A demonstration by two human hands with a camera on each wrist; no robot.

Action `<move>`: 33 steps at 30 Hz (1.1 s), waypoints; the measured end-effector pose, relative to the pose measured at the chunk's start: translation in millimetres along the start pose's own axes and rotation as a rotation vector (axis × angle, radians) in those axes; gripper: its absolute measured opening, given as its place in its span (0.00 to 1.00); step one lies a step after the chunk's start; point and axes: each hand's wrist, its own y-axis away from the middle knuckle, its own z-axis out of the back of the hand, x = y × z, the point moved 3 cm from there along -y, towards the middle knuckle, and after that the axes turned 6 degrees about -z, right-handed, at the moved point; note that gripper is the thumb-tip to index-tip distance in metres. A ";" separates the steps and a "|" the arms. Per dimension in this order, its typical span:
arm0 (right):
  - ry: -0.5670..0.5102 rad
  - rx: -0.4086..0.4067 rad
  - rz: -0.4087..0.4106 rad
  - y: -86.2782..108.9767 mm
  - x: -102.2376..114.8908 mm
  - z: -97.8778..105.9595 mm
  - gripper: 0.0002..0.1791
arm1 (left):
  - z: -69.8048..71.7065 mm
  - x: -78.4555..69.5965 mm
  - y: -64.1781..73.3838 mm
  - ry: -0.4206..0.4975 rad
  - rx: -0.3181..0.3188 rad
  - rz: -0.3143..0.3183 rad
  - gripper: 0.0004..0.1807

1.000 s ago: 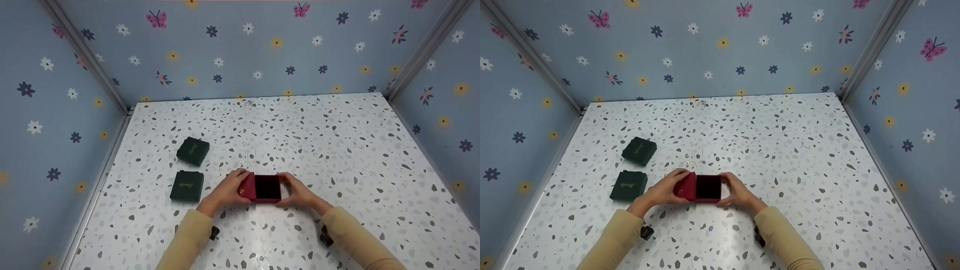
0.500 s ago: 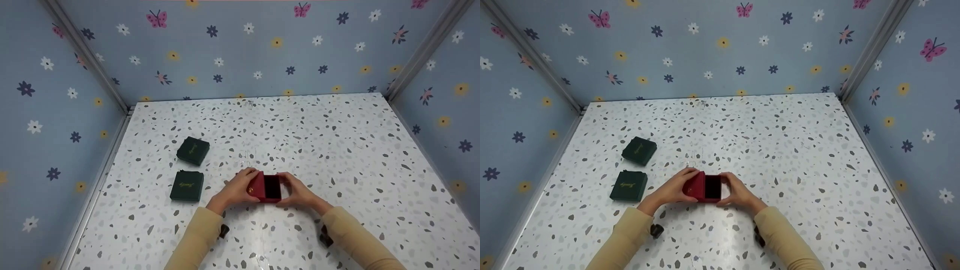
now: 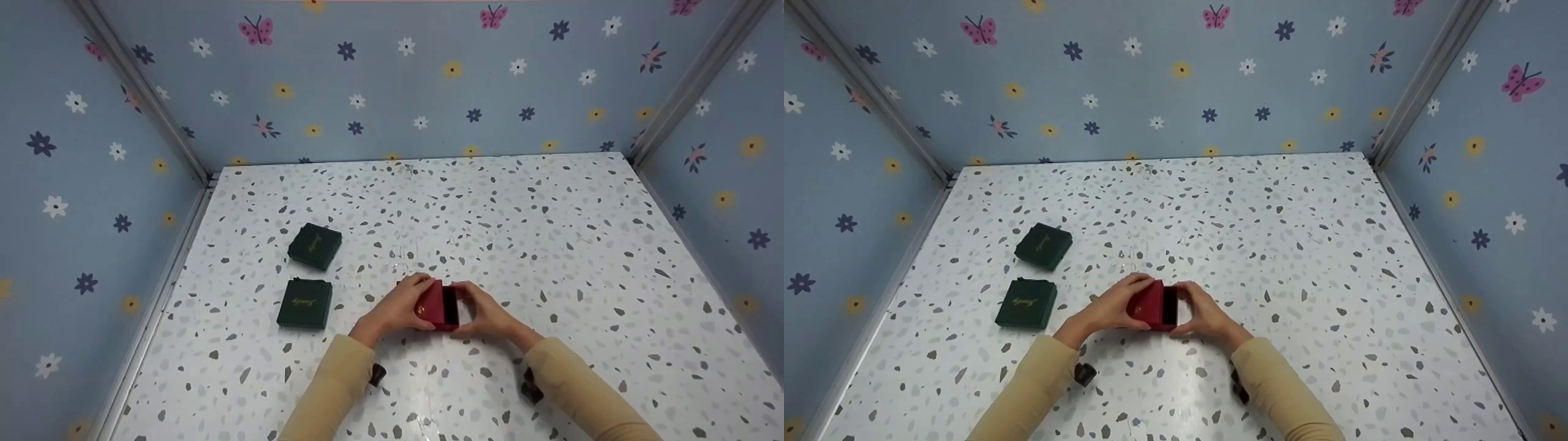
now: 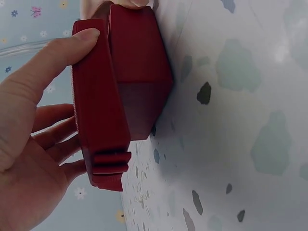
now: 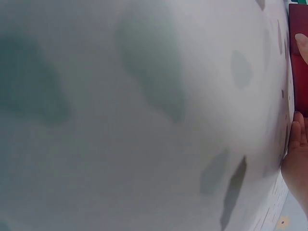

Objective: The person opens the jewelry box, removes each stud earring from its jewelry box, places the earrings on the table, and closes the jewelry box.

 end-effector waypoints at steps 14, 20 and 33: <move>0.064 -0.001 -0.058 -6.3 -37.3 -4.0 0.49 | -9.4 -7.1 -13.2 -0.046 0.026 -0.029 0.47; 0.081 0.002 -0.089 -6.2 -36.0 -3.7 0.48 | -12.5 -9.2 -18.3 -0.034 0.028 -0.031 0.47; 0.098 0.002 -0.103 -7.0 -34.9 -3.7 0.49 | -16.9 -14.4 -23.9 -0.101 0.026 -0.030 0.47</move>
